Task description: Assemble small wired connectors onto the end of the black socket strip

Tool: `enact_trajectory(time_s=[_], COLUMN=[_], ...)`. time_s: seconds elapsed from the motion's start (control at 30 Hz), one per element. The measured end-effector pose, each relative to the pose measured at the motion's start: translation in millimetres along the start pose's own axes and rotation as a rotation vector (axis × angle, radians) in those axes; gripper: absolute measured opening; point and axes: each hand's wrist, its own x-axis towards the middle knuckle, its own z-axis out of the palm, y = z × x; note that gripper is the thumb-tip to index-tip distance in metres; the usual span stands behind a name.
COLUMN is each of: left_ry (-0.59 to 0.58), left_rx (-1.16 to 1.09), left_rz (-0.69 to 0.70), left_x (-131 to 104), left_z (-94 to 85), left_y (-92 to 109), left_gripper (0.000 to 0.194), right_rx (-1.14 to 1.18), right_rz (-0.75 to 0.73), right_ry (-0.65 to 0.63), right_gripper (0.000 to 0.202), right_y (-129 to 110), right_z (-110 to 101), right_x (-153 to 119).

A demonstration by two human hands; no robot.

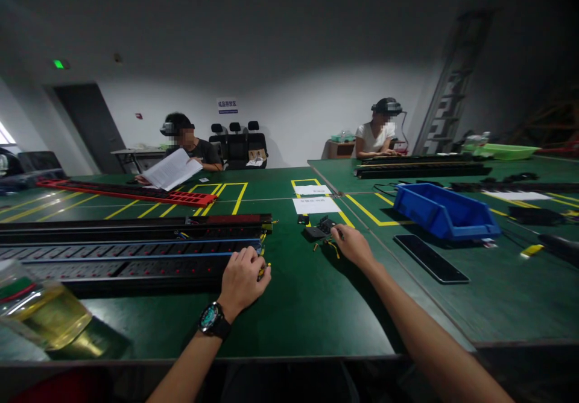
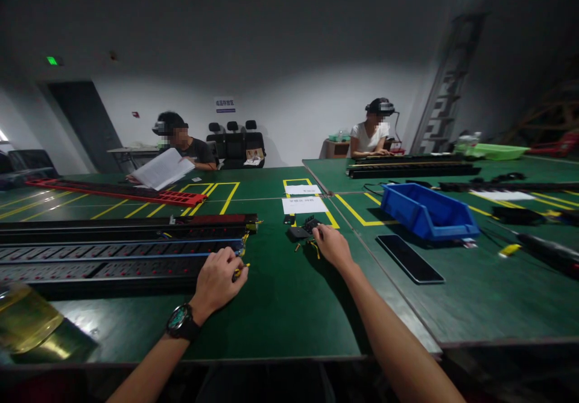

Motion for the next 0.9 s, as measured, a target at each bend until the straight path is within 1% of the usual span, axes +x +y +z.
enact_trajectory(time_s=[0.1,0.37,0.57,0.63,0.8,0.9], left_ry=[0.006,0.002,0.000,0.005,0.002,-0.002], left_rx=[0.014,0.015,0.010,-0.003,-0.008,0.002], left_rz=[0.009,0.016,0.011,0.007,-0.004,-0.001], left_x=[0.5,0.1,-1.0,-1.1,-0.6,-0.9], left_z=[0.6,0.4,1.9,2.1,1.1,0.6], left_y=[-0.2,0.1,-0.9,-1.2,-0.6,-0.2], left_gripper=[0.022,0.016,0.015,0.014,0.012,0.012], right_rx=[0.008,-0.008,-0.026,-0.010,0.074,0.066], right_rz=[0.003,0.039,0.051,0.041,-0.036,-0.067], right_ry=[-0.013,-0.048,-0.066,-0.079,-0.148,-0.198], right_gripper=[0.037,0.037,0.039,0.038,0.028,0.028], right_y=[-2.1,-6.9,-6.6,-7.2,-9.7,-10.5], right_z=[-1.6,-7.0,-4.5,-2.7,-1.2,-2.9], right_x=[-0.6,-3.4,-3.6,-4.1,-7.2,-8.8])
